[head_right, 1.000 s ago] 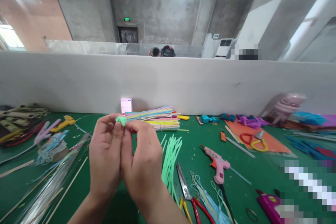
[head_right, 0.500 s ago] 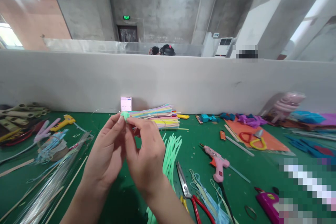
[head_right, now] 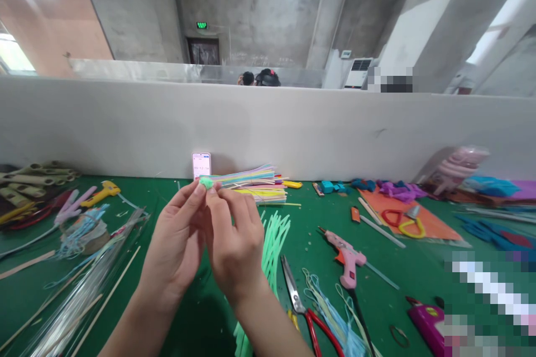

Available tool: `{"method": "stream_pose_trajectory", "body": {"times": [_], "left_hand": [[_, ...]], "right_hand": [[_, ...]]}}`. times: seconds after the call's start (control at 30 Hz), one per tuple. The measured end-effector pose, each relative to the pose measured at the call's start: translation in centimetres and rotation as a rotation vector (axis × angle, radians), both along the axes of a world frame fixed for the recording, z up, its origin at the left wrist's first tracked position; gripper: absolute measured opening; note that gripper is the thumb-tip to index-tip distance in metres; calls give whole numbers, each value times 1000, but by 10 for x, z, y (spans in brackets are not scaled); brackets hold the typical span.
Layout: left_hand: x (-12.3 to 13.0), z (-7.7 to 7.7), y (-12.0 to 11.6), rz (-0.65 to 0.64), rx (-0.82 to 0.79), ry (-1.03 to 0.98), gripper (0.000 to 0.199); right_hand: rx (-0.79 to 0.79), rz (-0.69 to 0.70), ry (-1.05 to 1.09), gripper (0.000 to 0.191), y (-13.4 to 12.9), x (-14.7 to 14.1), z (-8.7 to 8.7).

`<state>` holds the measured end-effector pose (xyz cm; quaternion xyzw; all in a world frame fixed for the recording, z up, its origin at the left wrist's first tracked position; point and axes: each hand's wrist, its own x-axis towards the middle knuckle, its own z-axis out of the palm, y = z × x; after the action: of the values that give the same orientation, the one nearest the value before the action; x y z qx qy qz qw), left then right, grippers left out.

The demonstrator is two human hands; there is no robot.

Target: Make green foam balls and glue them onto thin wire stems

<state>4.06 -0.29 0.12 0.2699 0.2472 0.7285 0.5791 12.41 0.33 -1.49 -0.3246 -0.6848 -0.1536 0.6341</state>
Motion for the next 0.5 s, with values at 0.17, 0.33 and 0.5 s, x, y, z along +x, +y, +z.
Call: {"method": "stream_pose_trajectory", "body": {"times": [0.17, 0.33, 0.5], "left_hand": [[0, 3, -1, 44, 49, 45, 19], [1, 6, -7, 128, 105, 96, 14], [2, 9, -19, 182, 186, 271, 9]], "right_hand": [[-10, 12, 1, 13, -1, -1, 2], [-82, 49, 63, 14, -14, -4, 6], [-153, 51, 138, 17, -36, 1, 19]]}}
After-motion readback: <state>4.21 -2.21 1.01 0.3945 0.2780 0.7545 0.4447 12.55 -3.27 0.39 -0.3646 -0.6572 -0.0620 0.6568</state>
